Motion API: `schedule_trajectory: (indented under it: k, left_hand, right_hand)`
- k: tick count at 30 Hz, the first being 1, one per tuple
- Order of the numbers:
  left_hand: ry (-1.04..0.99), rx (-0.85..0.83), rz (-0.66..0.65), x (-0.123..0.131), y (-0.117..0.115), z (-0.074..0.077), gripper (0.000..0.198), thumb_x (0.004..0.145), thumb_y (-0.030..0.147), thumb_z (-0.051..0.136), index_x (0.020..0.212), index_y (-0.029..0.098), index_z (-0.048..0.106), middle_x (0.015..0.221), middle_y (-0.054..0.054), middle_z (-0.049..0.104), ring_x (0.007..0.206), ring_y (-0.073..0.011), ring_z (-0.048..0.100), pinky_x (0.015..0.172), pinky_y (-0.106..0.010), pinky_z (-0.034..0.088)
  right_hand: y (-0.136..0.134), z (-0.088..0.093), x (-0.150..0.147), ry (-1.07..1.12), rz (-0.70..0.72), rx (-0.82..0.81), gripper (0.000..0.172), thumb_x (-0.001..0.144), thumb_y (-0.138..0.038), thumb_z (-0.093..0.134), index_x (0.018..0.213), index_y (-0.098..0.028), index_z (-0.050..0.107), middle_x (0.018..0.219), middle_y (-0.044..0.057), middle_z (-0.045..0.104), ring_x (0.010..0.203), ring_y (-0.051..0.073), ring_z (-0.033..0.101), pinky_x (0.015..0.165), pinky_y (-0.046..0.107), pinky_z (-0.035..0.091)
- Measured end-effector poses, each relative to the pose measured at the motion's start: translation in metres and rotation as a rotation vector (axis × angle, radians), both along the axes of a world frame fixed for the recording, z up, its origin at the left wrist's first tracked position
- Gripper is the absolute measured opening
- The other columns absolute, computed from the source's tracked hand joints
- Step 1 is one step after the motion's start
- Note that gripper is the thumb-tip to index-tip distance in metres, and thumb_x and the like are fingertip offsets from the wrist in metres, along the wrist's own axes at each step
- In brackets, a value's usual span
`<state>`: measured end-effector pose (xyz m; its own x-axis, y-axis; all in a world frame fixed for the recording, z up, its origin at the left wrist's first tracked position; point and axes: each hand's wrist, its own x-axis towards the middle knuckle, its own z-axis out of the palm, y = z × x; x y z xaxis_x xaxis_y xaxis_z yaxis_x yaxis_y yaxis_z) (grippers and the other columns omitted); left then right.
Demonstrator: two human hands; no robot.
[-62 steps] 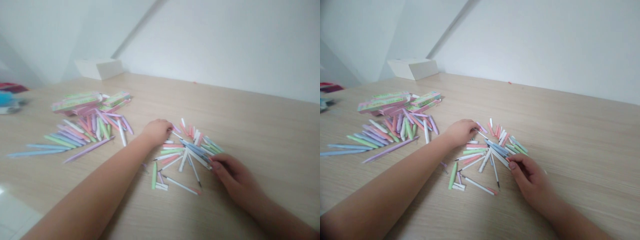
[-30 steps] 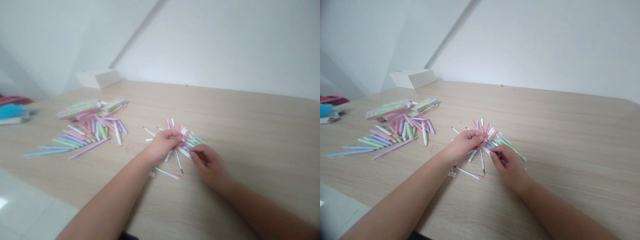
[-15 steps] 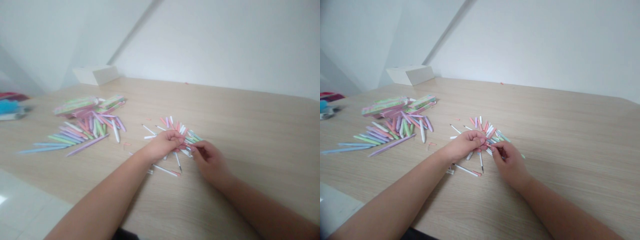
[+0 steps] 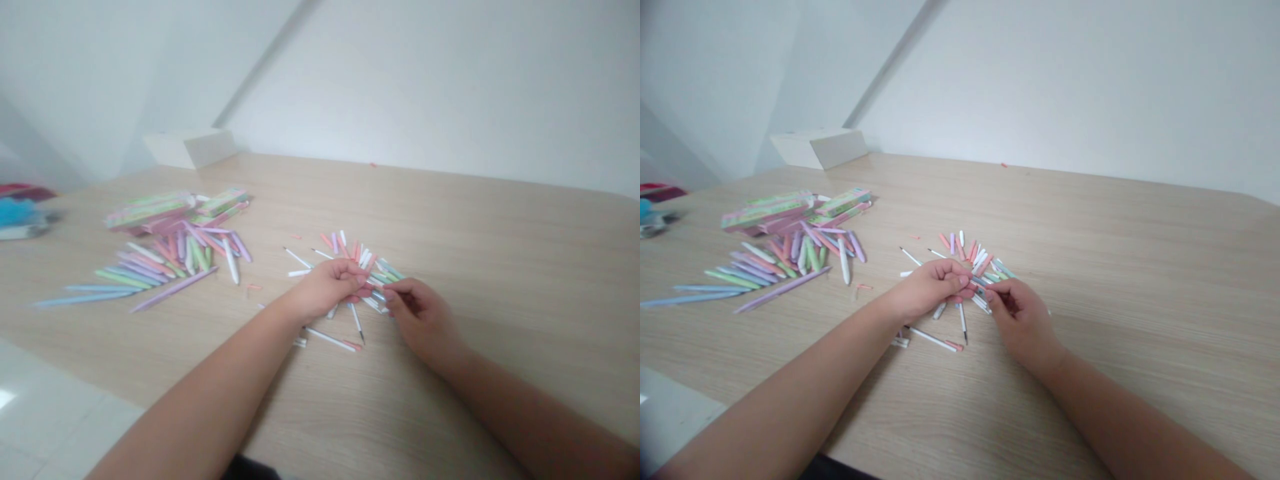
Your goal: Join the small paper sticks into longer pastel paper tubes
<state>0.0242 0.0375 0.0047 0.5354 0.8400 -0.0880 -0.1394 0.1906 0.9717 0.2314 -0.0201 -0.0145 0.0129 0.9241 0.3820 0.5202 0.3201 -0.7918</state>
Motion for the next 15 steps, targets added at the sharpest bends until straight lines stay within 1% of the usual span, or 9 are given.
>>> schedule_trajectory:
  k: [2, 9, 15]
  left_hand:
    - [0.001, -0.001, 0.006, -0.0005, 0.0001, -0.0007, 0.028, 0.083, 0.036, 0.079, 0.094, 0.013, 0.067, 0.094, -0.007, 0.075, 0.087, -0.0125, 0.071, 0.076, -0.022, 0.052]
    - [-0.011, -0.034, 0.0, -0.0011, -0.0004, 0.0003, 0.028, 0.084, 0.036, 0.079, 0.094, 0.013, 0.066, 0.097, -0.008, 0.076, 0.087, -0.0117, 0.072, 0.077, -0.022, 0.053]
    - [-0.01, -0.04, 0.006, -0.0012, -0.0002, 0.0006, 0.031, 0.081, 0.037, 0.081, 0.093, 0.014, 0.066, 0.097, -0.008, 0.075, 0.087, -0.0128, 0.072, 0.074, -0.021, 0.053]
  right_hand:
    - [-0.0003, 0.0014, -0.0001, -0.009, 0.004, 0.004, 0.02, 0.095, -0.042, 0.063, 0.095, -0.024, 0.071, 0.079, 0.003, 0.071, 0.068, 0.019, 0.065, 0.06, 0.031, 0.051]
    - [-0.0015, 0.0038, -0.0008, -0.045, -0.005, 0.035, 0.017, 0.094, -0.038, 0.064, 0.093, -0.023, 0.072, 0.079, 0.003, 0.071, 0.069, 0.019, 0.063, 0.061, 0.031, 0.049]
    - [-0.0017, 0.003, 0.0006, -0.051, 0.003, 0.029, 0.017, 0.095, -0.039, 0.064, 0.094, -0.024, 0.072, 0.082, 0.003, 0.072, 0.072, 0.02, 0.065, 0.063, 0.032, 0.049]
